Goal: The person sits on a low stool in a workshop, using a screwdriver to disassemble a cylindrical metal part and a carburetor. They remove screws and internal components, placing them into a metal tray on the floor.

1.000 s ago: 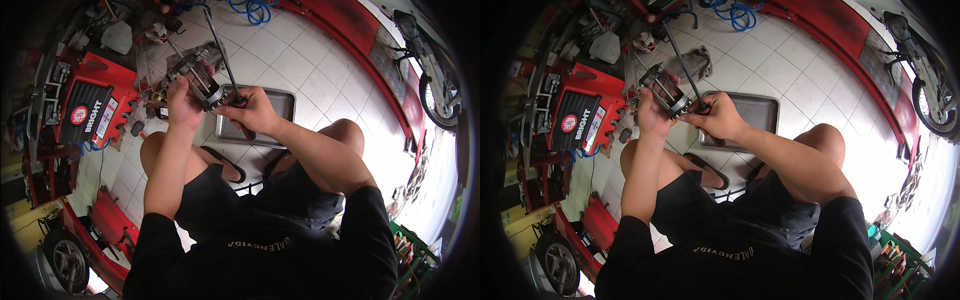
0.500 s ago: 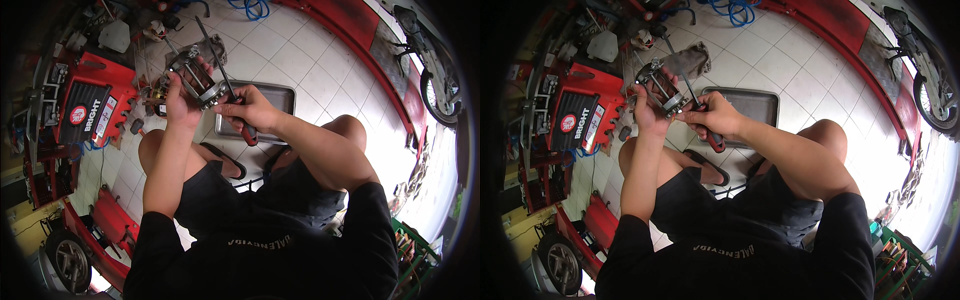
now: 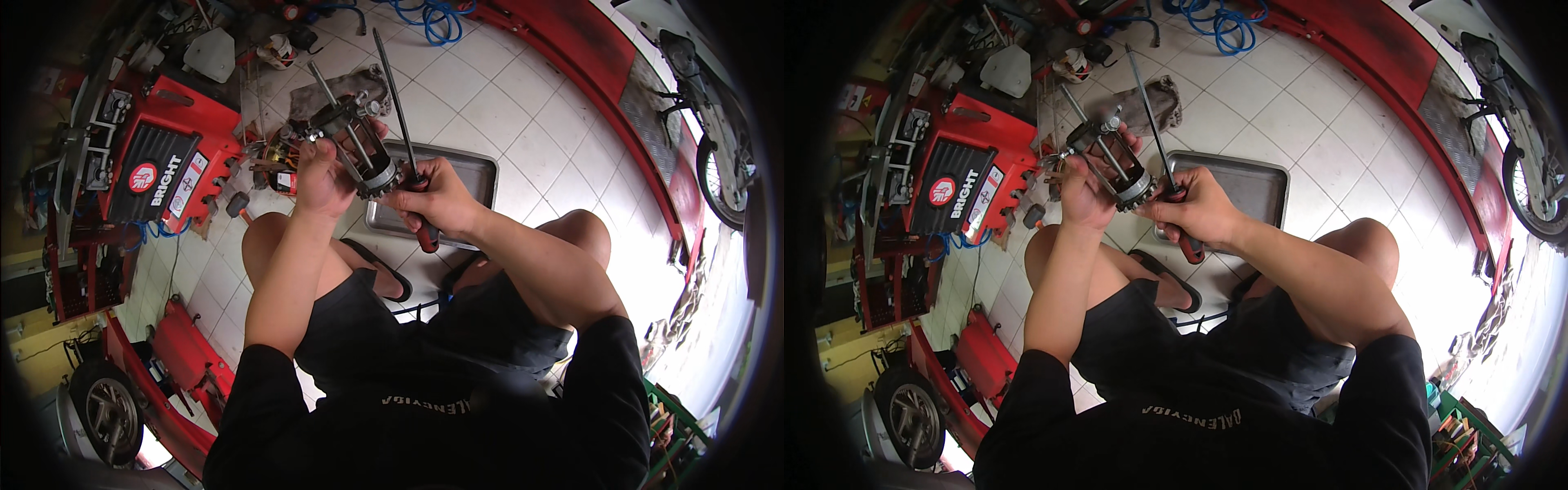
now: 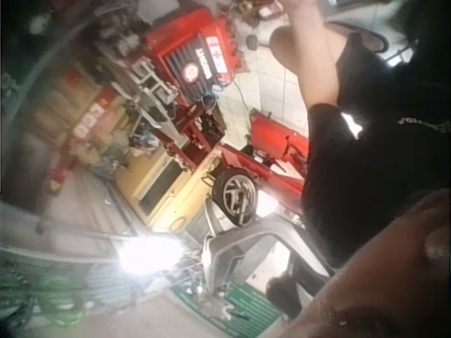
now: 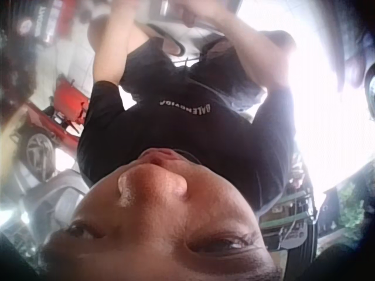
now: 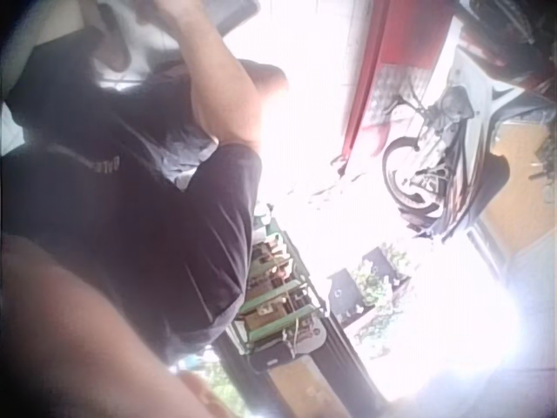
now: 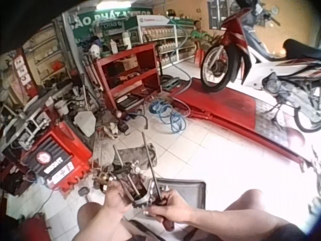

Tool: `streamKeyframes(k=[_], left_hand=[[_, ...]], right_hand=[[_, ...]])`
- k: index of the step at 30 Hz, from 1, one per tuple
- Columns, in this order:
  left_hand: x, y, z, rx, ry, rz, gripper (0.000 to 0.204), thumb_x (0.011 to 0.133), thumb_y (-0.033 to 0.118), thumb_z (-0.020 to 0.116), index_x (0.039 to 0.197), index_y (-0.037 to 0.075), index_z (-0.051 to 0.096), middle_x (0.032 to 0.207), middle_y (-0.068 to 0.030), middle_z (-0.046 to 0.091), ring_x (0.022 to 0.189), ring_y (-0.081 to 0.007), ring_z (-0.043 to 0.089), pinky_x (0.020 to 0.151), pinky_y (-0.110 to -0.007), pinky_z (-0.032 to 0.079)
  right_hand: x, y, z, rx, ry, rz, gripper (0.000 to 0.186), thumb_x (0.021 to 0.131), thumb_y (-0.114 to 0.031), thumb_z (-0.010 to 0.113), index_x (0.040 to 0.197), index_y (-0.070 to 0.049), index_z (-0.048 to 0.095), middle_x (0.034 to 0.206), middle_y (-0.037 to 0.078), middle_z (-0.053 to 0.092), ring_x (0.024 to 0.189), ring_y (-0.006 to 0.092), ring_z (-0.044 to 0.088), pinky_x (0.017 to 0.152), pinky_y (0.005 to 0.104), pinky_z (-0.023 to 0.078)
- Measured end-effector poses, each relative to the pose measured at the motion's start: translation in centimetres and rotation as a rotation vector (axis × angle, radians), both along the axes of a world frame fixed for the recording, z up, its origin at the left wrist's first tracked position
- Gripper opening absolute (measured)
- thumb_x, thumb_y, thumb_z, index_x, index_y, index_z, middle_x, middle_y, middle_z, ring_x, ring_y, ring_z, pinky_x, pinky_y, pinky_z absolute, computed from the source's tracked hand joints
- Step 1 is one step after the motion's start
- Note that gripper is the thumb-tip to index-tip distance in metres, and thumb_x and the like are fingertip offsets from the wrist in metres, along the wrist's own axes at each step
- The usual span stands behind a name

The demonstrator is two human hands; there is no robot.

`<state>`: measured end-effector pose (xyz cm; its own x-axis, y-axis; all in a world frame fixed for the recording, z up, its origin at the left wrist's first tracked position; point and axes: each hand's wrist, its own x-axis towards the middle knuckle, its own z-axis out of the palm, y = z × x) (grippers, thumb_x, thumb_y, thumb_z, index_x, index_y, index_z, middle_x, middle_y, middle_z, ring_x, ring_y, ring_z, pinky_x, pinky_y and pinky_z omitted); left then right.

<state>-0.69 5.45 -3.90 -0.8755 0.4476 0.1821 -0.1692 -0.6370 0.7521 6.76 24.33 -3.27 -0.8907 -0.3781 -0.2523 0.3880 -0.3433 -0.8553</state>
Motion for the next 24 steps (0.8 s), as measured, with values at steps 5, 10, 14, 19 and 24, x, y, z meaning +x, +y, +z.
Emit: streamKeyframes(k=[5,10,14,19,24], left_hand=[[0.4,0.7,2.2,-0.053,0.127,-0.039,0.103,0.082,0.075,0.063,0.151,0.003,0.036,0.151,-0.0187,0.045,0.14,-0.0349,0.045,0.118,-0.051,0.036],[-0.8,-1.1,2.7,0.113,-0.282,-0.073,0.092,0.092,0.073,0.049,0.147,0.0,0.04,0.137,-0.0273,0.056,0.134,-0.0429,0.049,0.113,-0.057,0.04],[-2.2,-2.3,-0.3,0.1,-0.339,-0.064,0.061,0.104,0.054,0.042,0.128,0.0,0.059,0.112,-0.0182,0.069,0.118,-0.0377,0.061,0.11,-0.056,0.044],[-2.1,-1.9,-0.9,0.083,-0.33,0.121,0.041,0.106,0.037,0.047,0.117,0.001,0.063,0.112,-0.0122,0.068,0.112,-0.0339,0.064,0.11,-0.052,0.047],[-2.2,-2.5,-1.3,0.119,-0.333,0.077,0.029,0.103,0.03,0.057,0.108,0.003,0.065,0.114,-0.0103,0.066,0.117,-0.0341,0.062,0.11,-0.051,0.047]], right_hand=[[-0.3,0.9,0.0,0.002,0.051,0.049,0.016,0.089,-0.006,0.077,0.087,0.0,0.063,0.063,0.002,0.06,0.049,0.0085,0.053,0.046,0.0254,0.04],[-0.4,2.2,1.0,-0.074,0.047,0.047,0.019,0.089,-0.008,0.078,0.09,0.0,0.062,0.062,0.002,0.059,0.05,0.0087,0.053,0.046,0.0256,0.039],[-0.7,2.8,0.3,0.01,0.047,0.049,0.021,0.089,-0.01,0.079,0.094,0.0,0.061,0.065,0.004,0.06,0.05,0.01,0.054,0.047,0.0265,0.04],[-0.6,2.4,-0.1,0.043,-0.06,0.072,0.022,0.092,-0.014,0.076,0.1,0.002,0.063,0.075,0.008,0.068,0.052,0.0109,0.056,0.047,0.0271,0.044],[-0.5,2.9,-0.2,0.174,0.036,0.201,0.028,0.094,-0.016,0.074,0.106,0.008,0.066,0.096,0.013,0.076,0.054,0.0098,0.058,0.049,0.0264,0.049]])
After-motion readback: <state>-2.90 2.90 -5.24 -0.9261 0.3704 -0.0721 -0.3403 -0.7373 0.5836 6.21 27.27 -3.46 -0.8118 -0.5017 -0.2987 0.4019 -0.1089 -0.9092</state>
